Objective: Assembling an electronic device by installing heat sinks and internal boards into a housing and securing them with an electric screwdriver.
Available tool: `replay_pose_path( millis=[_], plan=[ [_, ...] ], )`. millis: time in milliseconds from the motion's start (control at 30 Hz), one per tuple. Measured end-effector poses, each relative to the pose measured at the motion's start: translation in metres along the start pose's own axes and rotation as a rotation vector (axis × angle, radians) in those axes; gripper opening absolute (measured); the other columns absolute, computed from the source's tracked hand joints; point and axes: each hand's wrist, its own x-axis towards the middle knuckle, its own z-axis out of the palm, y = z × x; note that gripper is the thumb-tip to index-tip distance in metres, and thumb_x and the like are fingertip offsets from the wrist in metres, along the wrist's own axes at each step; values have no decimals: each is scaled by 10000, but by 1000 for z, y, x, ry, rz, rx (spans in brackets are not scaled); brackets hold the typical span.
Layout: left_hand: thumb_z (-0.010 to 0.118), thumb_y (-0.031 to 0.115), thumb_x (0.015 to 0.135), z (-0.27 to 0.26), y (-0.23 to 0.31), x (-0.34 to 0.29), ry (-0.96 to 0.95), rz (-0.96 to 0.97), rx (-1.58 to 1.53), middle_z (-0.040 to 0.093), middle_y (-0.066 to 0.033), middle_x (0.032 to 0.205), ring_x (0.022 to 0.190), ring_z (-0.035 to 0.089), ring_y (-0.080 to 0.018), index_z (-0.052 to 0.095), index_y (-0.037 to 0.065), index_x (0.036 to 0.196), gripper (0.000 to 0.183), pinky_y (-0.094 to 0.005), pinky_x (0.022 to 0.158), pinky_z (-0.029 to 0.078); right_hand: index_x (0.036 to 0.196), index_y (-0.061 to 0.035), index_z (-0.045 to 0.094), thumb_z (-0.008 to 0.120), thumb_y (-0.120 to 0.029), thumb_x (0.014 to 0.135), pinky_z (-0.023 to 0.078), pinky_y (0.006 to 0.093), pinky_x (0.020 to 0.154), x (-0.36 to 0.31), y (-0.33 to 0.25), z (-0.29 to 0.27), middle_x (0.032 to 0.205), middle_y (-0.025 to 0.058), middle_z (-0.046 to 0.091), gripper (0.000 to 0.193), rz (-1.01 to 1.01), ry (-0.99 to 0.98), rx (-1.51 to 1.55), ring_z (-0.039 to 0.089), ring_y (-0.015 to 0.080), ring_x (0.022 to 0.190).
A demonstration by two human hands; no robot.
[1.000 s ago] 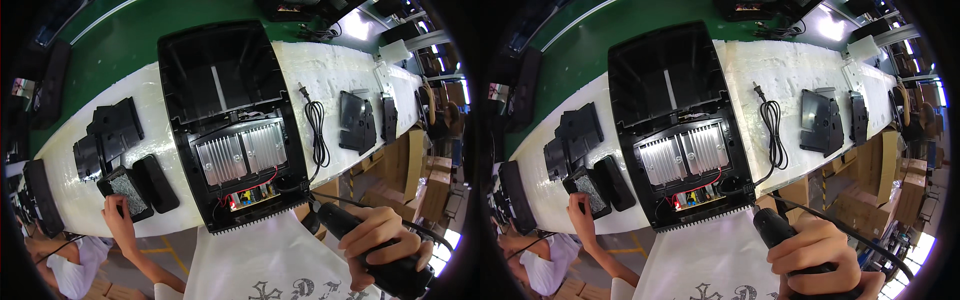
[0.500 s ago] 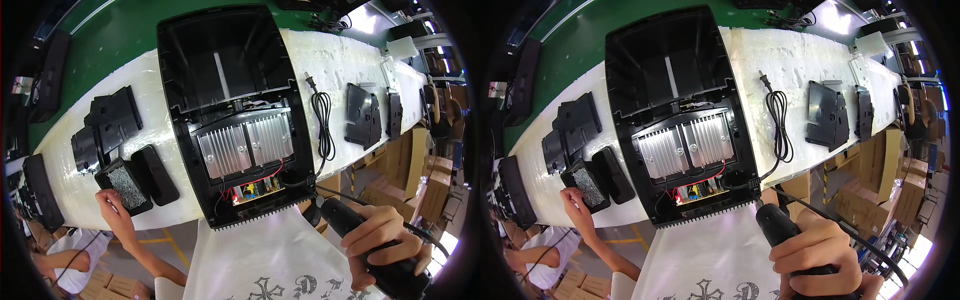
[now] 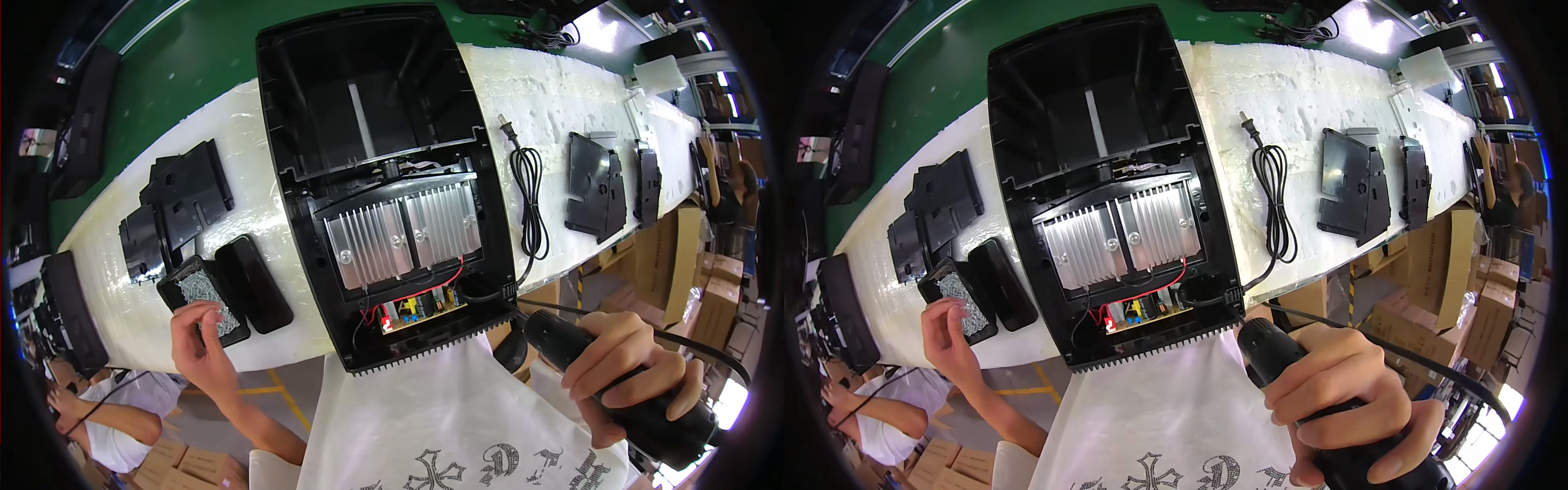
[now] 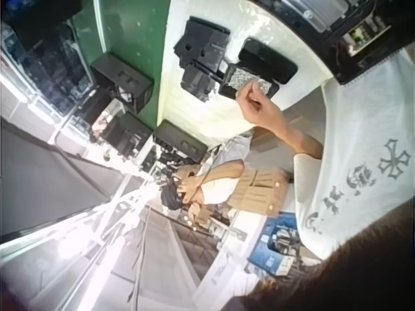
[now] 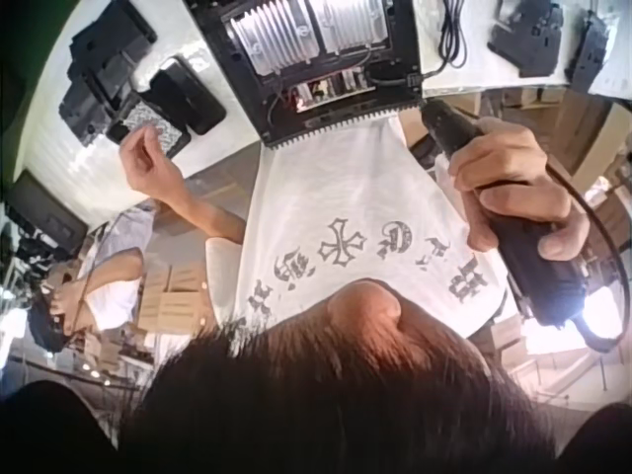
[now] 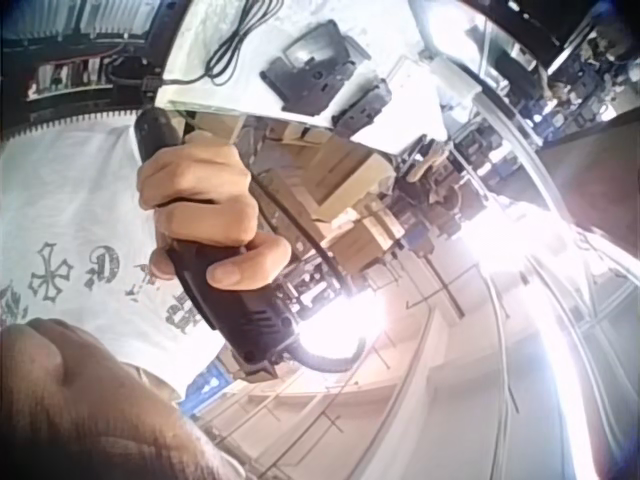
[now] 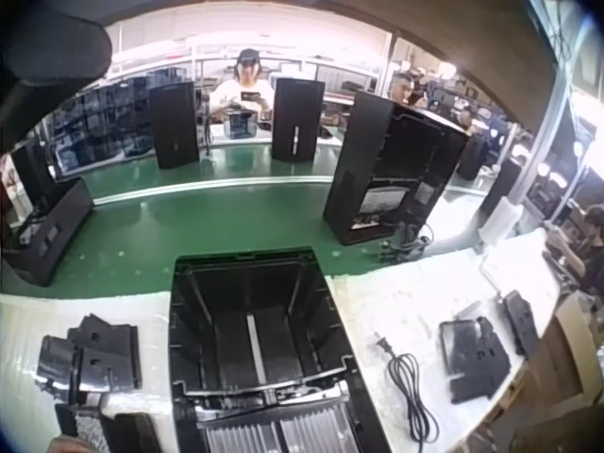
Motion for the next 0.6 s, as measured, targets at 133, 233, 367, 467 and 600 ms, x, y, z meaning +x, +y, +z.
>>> replay_pose_path(
  millis=[133, 233, 367, 467, 600],
  plan=[
    [548, 39, 956, 16, 27, -6, -123, 17, -323, 578, -100, 811, 711, 544, -132, 529, -10, 936, 57, -233, 643, 448, 1042, -63, 365, 845, -88, 708, 542, 230, 368, -2, 5, 3, 715, 66, 517, 585, -40, 34, 10, 581, 160, 408],
    [533, 59, 961, 34, 44, -13, -193, -70, -508, 581, -101, 751, 606, 530, -134, 499, 11, 912, 77, -233, 559, 423, 1043, -57, 366, 872, -112, 679, 542, 247, 365, 1, 4, -1, 695, 70, 528, 626, 25, -14, 27, 580, 165, 395],
    [570, 166, 977, 53, 54, -20, -256, -136, -778, 558, -89, 699, 553, 507, -131, 492, 16, 900, 186, -237, 553, 420, 1097, -49, 378, 897, -132, 654, 538, 248, 376, 16, 10, -3, 724, 65, 567, 687, 86, -195, 96, 583, 167, 401],
    [593, 275, 979, 64, 69, -13, -349, -200, -1040, 549, -81, 698, 525, 485, -127, 482, 25, 905, 283, -268, 538, 410, 989, 34, 550, 816, 79, 596, 528, 323, 367, 33, -17, -9, 600, 105, 591, 477, -252, 25, 438, 576, 209, 418],
    [564, 277, 994, 64, 79, -14, -340, -158, -1055, 517, -70, 670, 488, 458, -121, 451, 37, 879, 289, -252, 486, 381, 1060, 16, 495, 761, 58, 667, 517, 302, 355, 52, -25, 9, 676, 91, 557, 477, -366, 91, 542, 563, 191, 439]
  ],
)
